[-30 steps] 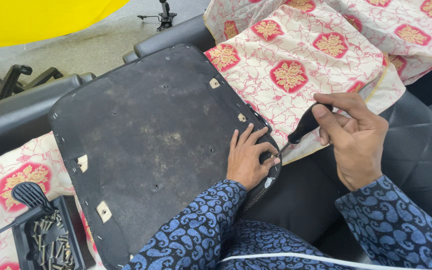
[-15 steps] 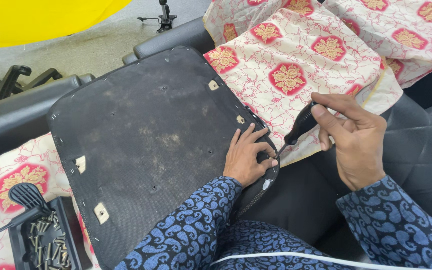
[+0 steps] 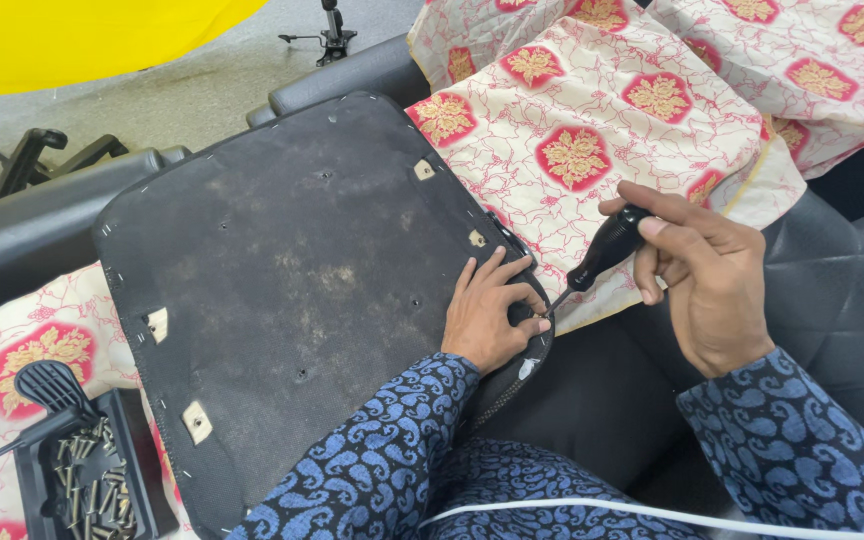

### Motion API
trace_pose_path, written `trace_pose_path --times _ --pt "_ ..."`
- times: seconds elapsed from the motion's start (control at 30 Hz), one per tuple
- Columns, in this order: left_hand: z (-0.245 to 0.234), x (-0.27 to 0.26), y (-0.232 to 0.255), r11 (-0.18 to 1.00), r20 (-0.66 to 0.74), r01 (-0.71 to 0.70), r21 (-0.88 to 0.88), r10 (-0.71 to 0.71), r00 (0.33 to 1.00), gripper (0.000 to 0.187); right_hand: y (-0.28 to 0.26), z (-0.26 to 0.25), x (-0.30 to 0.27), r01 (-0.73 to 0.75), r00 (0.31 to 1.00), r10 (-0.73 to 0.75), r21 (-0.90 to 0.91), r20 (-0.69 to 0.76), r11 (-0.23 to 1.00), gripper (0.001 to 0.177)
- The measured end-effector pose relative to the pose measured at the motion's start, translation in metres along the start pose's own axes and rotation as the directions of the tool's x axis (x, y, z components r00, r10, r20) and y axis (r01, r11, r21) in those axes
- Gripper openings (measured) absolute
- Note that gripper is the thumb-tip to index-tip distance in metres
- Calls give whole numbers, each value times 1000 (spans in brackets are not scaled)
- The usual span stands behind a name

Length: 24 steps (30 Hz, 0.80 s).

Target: The person uses a screwdriver to tighten screws into the underside of a black chair seat. They repeatedly insert and tighten screws at multiple locations along the seat edge, stabilizing the seat with one hand while turning the tool with the other.

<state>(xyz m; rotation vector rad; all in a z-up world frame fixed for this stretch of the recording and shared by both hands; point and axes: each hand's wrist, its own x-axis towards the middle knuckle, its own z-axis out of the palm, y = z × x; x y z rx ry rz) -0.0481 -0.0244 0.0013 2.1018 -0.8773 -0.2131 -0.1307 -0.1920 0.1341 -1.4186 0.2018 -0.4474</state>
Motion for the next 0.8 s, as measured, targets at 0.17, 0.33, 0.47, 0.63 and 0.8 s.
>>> trace_pose_path --times 0.17,0.33,0.47,0.63,0.8 --pt "0 0 3 1000 -3 12 1 -12 1000 16 2 2 -3 77 996 -84 -208 -28 975 27" --pt "-1 0 4 1000 5 21 1 -21 1000 15 3 -5 0 74 997 -76 -242 1 968 31" --pt "-1 0 4 1000 5 26 2 -27 1000 15 0 -14 1 3 998 0 -42 66 999 27" --pt "-1 0 5 1000 0 26 5 -26 1000 15 4 -12 -1 45 999 -42 -108 27 993 23" --pt "0 0 5 999 -4 32 9 -32 999 15 1 -8 0 59 998 -65 -248 -19 967 27"
